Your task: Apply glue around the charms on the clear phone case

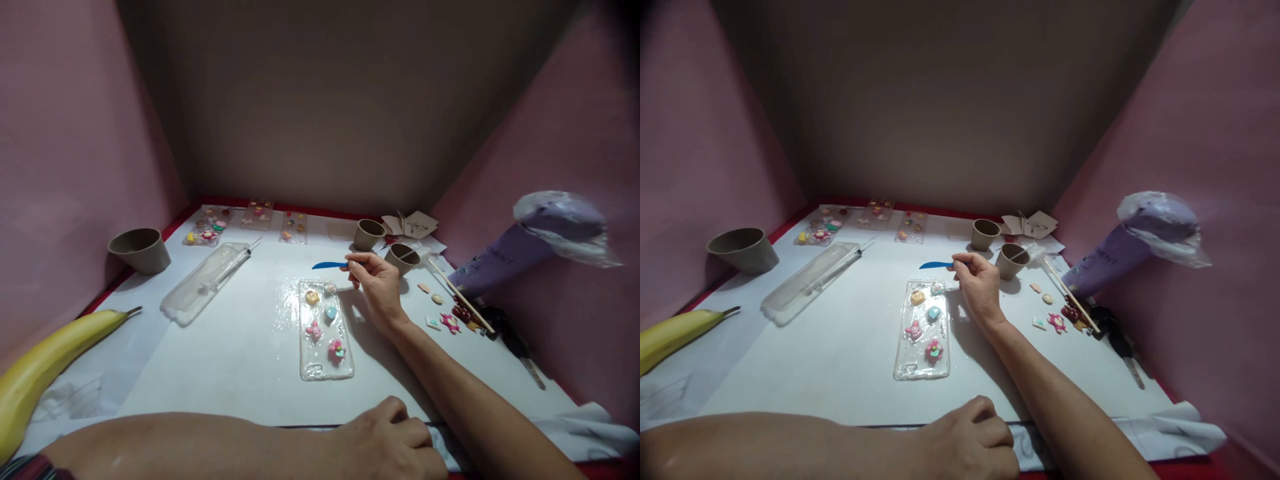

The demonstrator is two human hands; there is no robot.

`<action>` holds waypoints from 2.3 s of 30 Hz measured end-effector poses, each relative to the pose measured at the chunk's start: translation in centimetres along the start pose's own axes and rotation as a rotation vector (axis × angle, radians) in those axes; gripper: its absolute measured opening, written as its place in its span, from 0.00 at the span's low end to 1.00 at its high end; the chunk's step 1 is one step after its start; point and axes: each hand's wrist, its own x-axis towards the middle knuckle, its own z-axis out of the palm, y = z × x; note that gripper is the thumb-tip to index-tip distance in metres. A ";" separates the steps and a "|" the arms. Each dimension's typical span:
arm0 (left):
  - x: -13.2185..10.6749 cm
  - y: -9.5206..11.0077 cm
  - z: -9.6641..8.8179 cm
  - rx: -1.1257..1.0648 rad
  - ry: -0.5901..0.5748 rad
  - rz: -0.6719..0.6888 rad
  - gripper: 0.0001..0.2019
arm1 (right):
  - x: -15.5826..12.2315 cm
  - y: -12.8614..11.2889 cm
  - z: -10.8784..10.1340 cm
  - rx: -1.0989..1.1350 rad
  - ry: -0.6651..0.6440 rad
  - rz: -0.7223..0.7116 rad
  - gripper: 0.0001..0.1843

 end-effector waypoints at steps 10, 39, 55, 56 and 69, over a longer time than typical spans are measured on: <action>0.7 -0.1 -1.1 0.076 0.068 0.000 0.13 | 1.8 1.5 -3.6 -0.383 0.214 -0.274 0.09; 1.1 -0.6 -0.9 0.117 -0.001 -0.002 0.13 | 2.1 2.0 -4.1 -0.715 0.219 -0.559 0.10; 1.3 -0.6 -1.3 0.107 -0.098 -0.009 0.13 | 2.0 2.0 -4.0 -0.762 0.234 -0.539 0.11; 1.3 -0.6 -1.3 0.108 -0.119 -0.014 0.13 | 2.0 1.9 -4.0 -0.759 0.232 -0.533 0.11; 1.2 -0.6 -1.2 0.112 -0.050 -0.013 0.12 | 2.0 1.9 -4.1 -0.735 0.259 -0.508 0.10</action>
